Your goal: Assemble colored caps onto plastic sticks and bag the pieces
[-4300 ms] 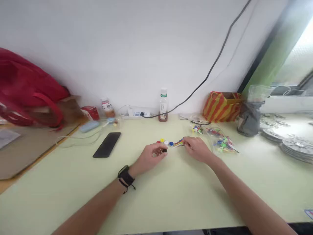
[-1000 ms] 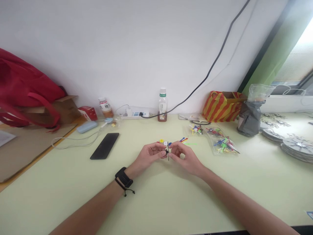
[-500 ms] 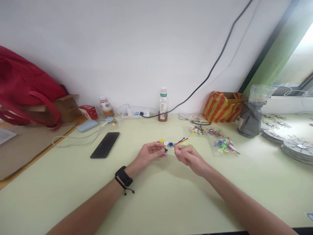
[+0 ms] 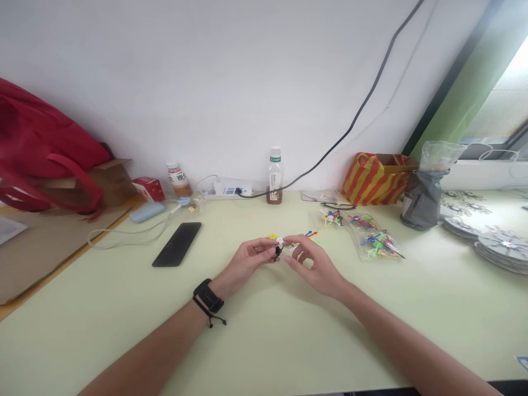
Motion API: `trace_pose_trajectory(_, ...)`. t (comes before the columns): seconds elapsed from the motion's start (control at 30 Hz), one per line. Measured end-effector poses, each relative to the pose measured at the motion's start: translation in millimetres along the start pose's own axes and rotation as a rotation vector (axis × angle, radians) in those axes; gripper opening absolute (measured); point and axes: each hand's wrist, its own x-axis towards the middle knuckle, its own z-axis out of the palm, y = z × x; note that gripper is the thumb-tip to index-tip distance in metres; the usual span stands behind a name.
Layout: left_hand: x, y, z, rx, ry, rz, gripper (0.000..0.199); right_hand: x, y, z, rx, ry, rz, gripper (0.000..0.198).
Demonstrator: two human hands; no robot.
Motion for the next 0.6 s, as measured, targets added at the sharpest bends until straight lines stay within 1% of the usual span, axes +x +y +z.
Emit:
trace_pose_trajectory(0.1,0,-4,-2,-0.002,0.009,0.006,0.028,0,0,1,-0.014,0.065,0.016,0.063)
trace_pose_trajectory(0.13,0,-5,-3,0.005,0.013,0.011,0.027,0,0,1,-0.012,0.091,0.029,0.065)
trace_pose_trajectory(0.17,0,-6,-4,0.011,0.016,0.017,0.027,0,0,1,-0.009,0.113,0.039,0.062)
trace_pose_trajectory(0.2,1,-6,-4,0.013,0.022,0.021,0.027,0,0,0,-0.006,0.112,0.045,0.052)
trace_pose_trajectory(0.27,1,-6,-4,0.006,0.046,0.017,0.029,2,-2,-3,0.024,0.04,0.056,0.017)
trace_pose_trajectory(0.3,1,-5,-4,-0.002,0.062,0.008,0.03,3,-3,-5,0.057,-0.009,0.064,0.023)
trace_pose_trajectory(0.33,1,-4,-3,-0.012,0.077,-0.002,0.032,4,-4,-8,0.097,-0.046,0.073,0.038)
trace_pose_trajectory(0.37,1,-3,-2,-0.021,0.087,-0.013,0.033,5,-5,-10,0.136,-0.06,0.08,0.048)
trace_pose_trajectory(0.4,1,-1,-2,-0.028,0.094,-0.022,0.034,6,-5,-12,0.166,-0.05,0.083,0.052)
trace_pose_trajectory(0.43,1,0,-1,-0.036,0.098,-0.028,0.034,7,-6,-14,0.182,-0.024,0.081,0.051)
trace_pose_trajectory(0.5,1,2,-1,-0.05,0.099,-0.032,0.035,10,-5,-17,0.178,0.028,0.09,0.044)
trace_pose_trajectory(0.6,2,5,-5,-0.085,0.118,-0.032,0.035,14,1,-23,0.127,0.119,0.17,0.033)
